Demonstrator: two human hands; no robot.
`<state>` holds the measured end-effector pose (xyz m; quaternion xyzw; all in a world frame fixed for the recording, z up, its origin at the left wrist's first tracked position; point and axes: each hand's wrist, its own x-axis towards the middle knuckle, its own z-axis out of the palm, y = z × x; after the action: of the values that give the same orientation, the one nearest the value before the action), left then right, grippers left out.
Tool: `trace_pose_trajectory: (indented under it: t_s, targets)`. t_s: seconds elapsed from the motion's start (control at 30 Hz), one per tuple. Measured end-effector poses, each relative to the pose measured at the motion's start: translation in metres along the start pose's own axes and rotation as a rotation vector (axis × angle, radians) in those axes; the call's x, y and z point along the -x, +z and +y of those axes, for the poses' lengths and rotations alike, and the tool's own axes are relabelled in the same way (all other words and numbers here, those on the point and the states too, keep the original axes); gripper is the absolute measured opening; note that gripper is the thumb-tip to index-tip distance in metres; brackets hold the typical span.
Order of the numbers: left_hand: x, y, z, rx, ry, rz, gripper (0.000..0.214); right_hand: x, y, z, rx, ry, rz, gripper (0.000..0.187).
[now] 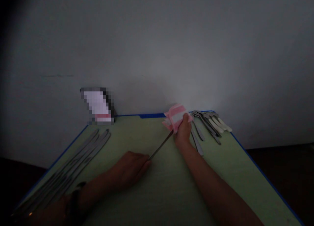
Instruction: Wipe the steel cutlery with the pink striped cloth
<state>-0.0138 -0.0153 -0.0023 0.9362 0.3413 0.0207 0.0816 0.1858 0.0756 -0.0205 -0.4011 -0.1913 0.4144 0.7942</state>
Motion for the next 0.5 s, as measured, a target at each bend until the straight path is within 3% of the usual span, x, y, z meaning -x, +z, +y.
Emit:
trace_pose_trajectory:
  t_s: [0.17,0.4,0.5]
  targets:
    - [-0.001,0.000,0.001,-0.002,-0.034,0.002,0.040,0.020,0.007,-0.006,0.272,-0.078,-0.017,0.042]
    - [-0.004,-0.001,0.002,0.029,-0.118,-0.031,0.041,0.059,0.016,0.003,0.488,-0.032,-0.215,0.045]
    - [-0.006,-0.001,0.000,0.073,-0.138,0.015,0.036,0.074,0.019,0.012,0.514,-0.006,-0.306,0.043]
